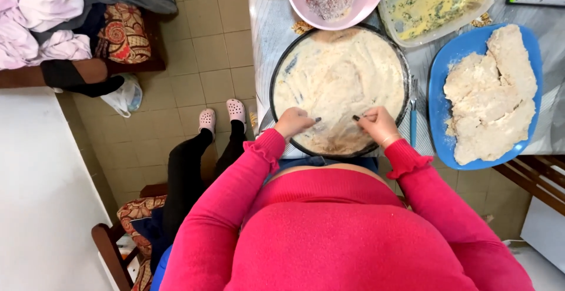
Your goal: Breading pieces of chicken using flour and egg wash on a table.
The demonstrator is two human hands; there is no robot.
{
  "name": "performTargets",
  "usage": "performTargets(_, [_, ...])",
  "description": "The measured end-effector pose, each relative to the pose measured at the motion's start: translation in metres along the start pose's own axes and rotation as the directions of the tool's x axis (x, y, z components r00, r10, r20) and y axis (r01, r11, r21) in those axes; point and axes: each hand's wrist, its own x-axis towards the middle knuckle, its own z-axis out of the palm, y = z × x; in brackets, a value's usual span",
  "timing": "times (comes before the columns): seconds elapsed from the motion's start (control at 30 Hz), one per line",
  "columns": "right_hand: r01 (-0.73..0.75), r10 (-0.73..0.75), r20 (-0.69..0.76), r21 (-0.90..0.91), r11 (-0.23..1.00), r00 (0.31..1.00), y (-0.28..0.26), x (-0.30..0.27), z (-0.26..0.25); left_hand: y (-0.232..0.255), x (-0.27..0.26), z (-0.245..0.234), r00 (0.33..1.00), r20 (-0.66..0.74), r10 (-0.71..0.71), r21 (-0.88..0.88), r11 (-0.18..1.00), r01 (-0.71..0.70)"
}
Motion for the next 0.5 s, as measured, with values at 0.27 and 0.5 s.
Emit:
performTargets(0.27, [-0.304,0.202,0.270,0.420,0.855,0.942,0.012,0.015,0.035,0.023,0.011,0.035,0.966,0.116,-0.231,-0.516,0.817,0.257])
performTargets(0.5, [-0.287,0.218,0.187,0.601,0.746,0.958,-0.015,0.024,0.037,0.044,0.019,0.038,0.987,0.061,-0.147,-0.524,0.837,0.157])
